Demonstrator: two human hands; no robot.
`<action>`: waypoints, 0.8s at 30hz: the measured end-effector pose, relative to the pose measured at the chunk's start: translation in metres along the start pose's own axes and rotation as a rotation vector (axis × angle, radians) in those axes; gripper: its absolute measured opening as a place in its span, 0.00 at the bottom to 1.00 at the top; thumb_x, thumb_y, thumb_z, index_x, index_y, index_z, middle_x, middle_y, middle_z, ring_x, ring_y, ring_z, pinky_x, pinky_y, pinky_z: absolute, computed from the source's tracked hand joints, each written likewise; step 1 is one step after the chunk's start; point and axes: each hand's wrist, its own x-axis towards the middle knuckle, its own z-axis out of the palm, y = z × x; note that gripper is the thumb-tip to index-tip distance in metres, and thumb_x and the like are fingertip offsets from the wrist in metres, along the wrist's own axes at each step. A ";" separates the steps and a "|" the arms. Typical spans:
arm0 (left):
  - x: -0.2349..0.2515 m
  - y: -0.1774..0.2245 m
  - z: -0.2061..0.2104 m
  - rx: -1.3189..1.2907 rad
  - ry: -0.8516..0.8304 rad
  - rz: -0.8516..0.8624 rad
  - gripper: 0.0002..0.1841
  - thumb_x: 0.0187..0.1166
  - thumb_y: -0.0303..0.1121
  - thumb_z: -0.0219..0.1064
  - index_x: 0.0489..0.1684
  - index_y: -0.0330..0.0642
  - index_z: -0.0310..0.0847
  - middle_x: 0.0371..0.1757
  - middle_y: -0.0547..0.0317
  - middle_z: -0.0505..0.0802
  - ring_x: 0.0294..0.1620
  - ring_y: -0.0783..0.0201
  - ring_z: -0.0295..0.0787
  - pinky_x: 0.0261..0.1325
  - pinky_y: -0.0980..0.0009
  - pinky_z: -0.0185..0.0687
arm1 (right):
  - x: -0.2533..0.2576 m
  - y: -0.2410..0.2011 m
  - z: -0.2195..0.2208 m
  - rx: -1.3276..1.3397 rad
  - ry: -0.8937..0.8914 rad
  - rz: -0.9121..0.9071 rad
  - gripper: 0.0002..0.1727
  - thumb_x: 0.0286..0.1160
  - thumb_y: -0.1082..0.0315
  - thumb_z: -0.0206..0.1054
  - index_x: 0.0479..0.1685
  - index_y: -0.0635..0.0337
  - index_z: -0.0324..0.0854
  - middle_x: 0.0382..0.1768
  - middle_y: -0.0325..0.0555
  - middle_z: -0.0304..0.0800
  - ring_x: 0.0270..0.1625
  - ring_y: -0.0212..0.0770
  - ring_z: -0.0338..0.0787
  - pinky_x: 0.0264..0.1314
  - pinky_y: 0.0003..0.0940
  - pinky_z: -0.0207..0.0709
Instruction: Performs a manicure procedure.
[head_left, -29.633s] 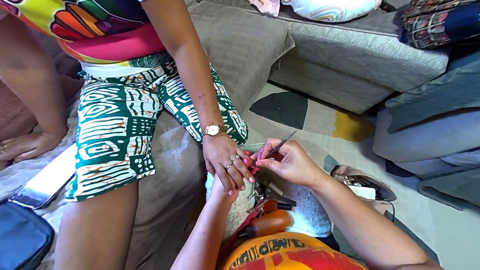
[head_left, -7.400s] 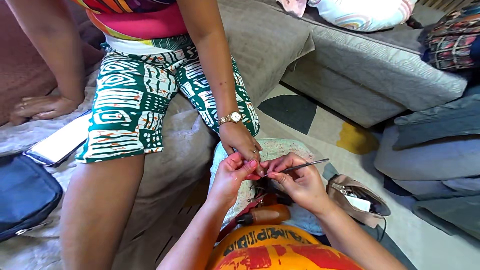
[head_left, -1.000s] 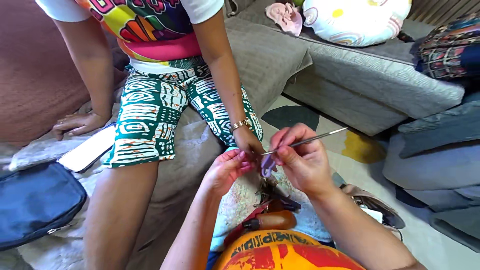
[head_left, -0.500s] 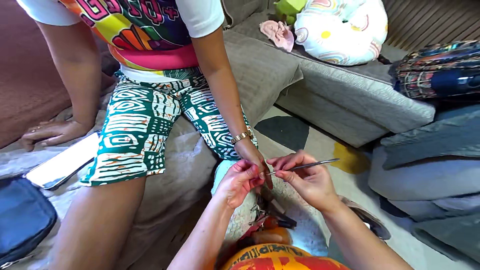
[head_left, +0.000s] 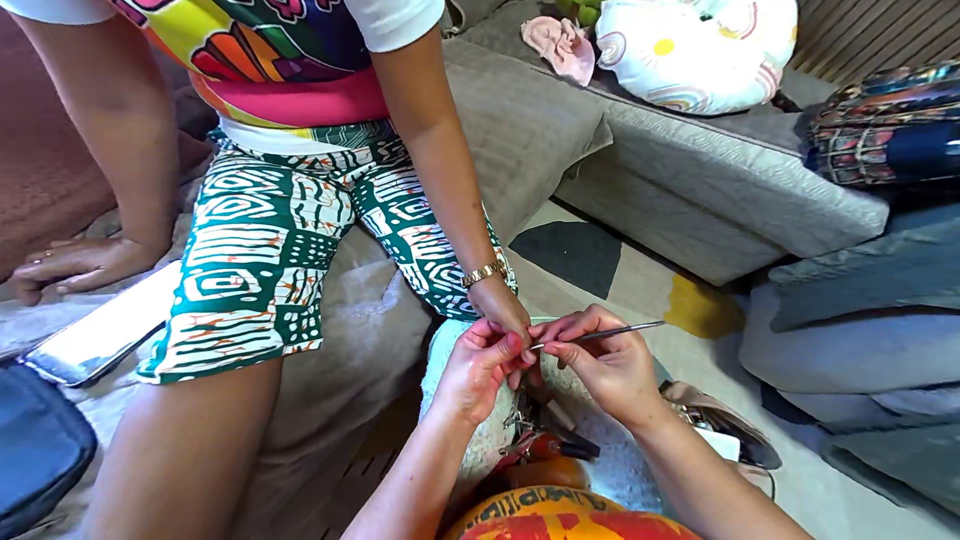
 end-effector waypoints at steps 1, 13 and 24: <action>0.000 0.000 0.000 -0.003 0.002 -0.002 0.05 0.75 0.20 0.70 0.44 0.35 0.83 0.42 0.47 0.95 0.33 0.63 0.94 0.36 0.70 0.91 | -0.001 0.000 0.000 -0.001 0.006 0.002 0.07 0.71 0.75 0.76 0.39 0.59 0.82 0.44 0.49 0.96 0.50 0.42 0.97 0.48 0.31 0.93; 0.000 -0.001 0.000 0.019 0.023 0.013 0.05 0.74 0.20 0.71 0.42 0.34 0.84 0.40 0.47 0.95 0.32 0.63 0.93 0.37 0.69 0.91 | -0.008 -0.004 -0.001 -0.070 -0.032 -0.016 0.06 0.72 0.74 0.75 0.38 0.58 0.82 0.44 0.48 0.96 0.54 0.44 0.97 0.56 0.36 0.93; -0.001 -0.001 -0.003 0.061 0.057 0.027 0.06 0.73 0.18 0.70 0.42 0.35 0.84 0.39 0.48 0.95 0.33 0.63 0.94 0.37 0.69 0.92 | -0.007 -0.005 0.002 -0.156 -0.077 -0.069 0.05 0.73 0.76 0.74 0.36 0.61 0.81 0.43 0.47 0.96 0.57 0.43 0.96 0.67 0.41 0.90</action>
